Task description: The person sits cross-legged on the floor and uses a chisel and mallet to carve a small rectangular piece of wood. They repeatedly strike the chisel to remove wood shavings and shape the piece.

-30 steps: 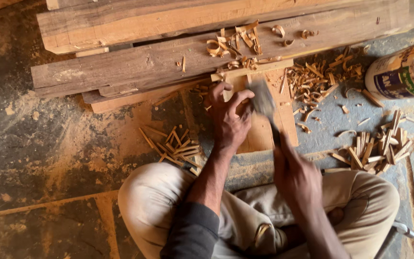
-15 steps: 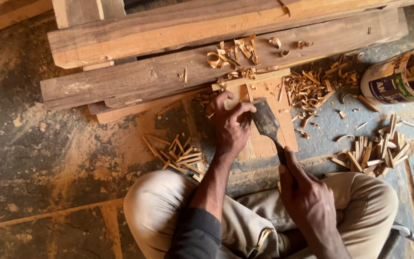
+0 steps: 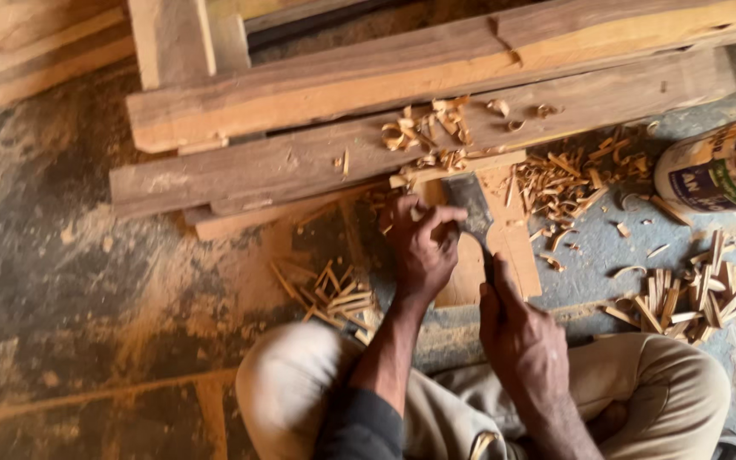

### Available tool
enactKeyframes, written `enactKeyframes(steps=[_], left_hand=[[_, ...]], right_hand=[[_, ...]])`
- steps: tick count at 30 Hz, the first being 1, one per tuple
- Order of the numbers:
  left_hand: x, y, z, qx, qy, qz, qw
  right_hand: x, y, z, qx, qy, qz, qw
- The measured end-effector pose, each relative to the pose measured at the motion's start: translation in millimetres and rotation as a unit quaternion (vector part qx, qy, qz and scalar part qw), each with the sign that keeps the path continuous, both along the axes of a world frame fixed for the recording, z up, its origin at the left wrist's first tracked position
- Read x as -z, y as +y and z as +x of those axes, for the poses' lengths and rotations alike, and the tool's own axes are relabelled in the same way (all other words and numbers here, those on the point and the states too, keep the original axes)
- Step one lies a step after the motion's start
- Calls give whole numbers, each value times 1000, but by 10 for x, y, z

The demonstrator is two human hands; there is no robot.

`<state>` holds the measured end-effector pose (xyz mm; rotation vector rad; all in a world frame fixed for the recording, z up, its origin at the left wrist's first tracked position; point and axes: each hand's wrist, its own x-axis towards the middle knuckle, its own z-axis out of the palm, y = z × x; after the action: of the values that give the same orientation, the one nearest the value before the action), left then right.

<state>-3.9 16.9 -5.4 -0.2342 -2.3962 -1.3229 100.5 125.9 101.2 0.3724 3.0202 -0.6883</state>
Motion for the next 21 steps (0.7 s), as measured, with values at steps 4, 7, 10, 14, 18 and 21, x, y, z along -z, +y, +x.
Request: enactKeyframes(steps=[4,7,10,14,18,21], left_hand=[[-2,-10,41,-20,-33,-6,999],[57,5,49,-14,-21,35,999],[95,12,46,-42,5,-73,996],[56,-17,51,-31,-6,-81,996],[-34,-83,60,-51,24,-158,986],[-88,-115,57,-54,38,-163,984]], right_hand=[[59,120,64,57,-60,-108,991],[114,385,187,193,-73,-427,881],[213,611,433,234,-22,-541,808],[452,751,626,224,72,-541,807],[601,780,605,211,91,-562,795],[595,752,548,213,78,-548,805]])
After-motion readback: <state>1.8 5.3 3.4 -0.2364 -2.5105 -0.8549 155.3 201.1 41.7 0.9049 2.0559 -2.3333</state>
